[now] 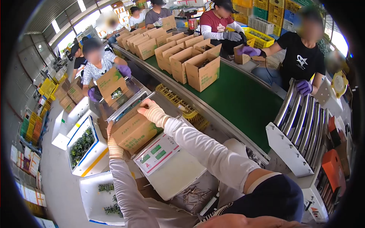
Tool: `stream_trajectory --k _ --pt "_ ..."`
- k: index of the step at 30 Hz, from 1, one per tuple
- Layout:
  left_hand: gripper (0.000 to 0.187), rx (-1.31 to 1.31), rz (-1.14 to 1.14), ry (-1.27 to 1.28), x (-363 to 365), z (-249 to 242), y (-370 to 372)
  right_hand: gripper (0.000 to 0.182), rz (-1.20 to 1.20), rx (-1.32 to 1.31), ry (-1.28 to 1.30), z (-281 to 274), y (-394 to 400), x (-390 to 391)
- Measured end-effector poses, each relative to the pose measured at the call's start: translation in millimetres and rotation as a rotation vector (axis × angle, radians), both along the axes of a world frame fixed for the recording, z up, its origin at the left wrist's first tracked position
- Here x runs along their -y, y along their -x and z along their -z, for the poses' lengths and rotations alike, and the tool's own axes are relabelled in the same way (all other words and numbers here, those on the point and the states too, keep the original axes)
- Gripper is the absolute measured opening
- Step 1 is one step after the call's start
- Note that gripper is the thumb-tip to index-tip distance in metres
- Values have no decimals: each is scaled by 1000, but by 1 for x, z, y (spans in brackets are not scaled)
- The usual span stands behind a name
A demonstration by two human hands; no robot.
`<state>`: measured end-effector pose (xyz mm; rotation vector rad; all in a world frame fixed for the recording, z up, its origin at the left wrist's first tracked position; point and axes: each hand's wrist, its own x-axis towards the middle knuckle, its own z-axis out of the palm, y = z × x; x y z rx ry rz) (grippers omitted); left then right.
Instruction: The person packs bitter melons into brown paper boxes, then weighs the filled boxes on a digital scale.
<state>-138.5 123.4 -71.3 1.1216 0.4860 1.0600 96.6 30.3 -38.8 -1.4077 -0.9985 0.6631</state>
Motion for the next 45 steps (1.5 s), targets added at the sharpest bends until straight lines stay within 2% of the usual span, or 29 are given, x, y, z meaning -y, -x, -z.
stream_trajectory --k 2,3,5,7,8,10,11,12,14,16,18,20,21,23,26,28,29,30,31,32,34,36,37,38,39,42,43,44,45 --pt "50 28 139 263 4 1 4 31 24 -18 107 -10 -6 -6" --pt "53 -58 186 252 7 0 9 26 -12 -95 64 -17 -8 2" --pt "56 -141 242 207 18 -10 19 21 -75 -228 -93 9 -19 -12" --pt "63 -172 393 373 40 -20 26 21 -114 -278 -154 3 -26 1" --pt "63 -177 396 361 53 -26 20 21 -144 -355 -139 0 -29 10" --pt "72 -149 175 264 84 -27 6 21 -165 -439 -128 -1 -26 31" --pt "71 -42 81 248 94 -23 -5 30 -127 -272 -177 -1 -24 43" --pt "71 -44 99 238 101 -25 -13 38 -81 -100 -225 -4 -22 58" --pt "65 -69 -137 159 111 -31 -28 57 202 74 -238 -20 7 137" --pt "60 -55 -153 74 135 -47 -61 65 145 -85 -442 21 21 188" --pt "58 41 95 284 133 -36 -91 55 -48 -270 -370 38 41 260" --pt "58 -35 89 294 175 -56 -146 43 -167 -138 -208 77 58 294" --pt "59 -79 175 314 162 -39 -173 39 -190 -92 -156 99 64 306" --pt "60 38 146 230 225 -69 -233 34 -207 -48 -99 112 65 314" --pt "62 163 212 140 267 -70 -314 32 -235 93 -83 123 66 317" --pt "71 -1 207 72 280 -45 -359 31 -263 233 -85 131 64 316" --pt "82 -250 148 45 290 -19 -372 30 -272 317 -85 131 62 314" --pt "92 -643 184 -234 284 9 -381 29 -280 406 -92 135 61 314" --pt "94 -698 145 -189 278 36 -384 29 -285 496 -100 139 58 314" --pt "96 -748 105 -147 285 28 -377 28 -289 585 -114 140 55 313" --pt "87 -708 94 -289 264 45 -362 27 -289 724 -151 144 53 312" --pt "70 -395 -117 -290 279 8 -288 26 -285 787 -143 150 54 309" --pt "56 -187 -195 -327 266 11 -252 26 -284 804 -128 155 56 303" --pt "50 -191 -300 -234 259 4 -207 27 -306 744 7 152 60 296" --pt "48 -172 -401 -230 234 20 -159 28 -319 690 144 150 66 290" --pt "40 -172 -785 -151 189 79 2 21 -252 587 16 144 72 288" --pt "40 -397 -895 -144 193 89 51 21 -205 618 -62 144 72 283" --pt "42 -755 -1097 -164 187 121 104 20 -188 681 -51 140 74 280" --pt "42 -681 -1101 -27 176 171 158 19 -116 682 -152 142 79 275"
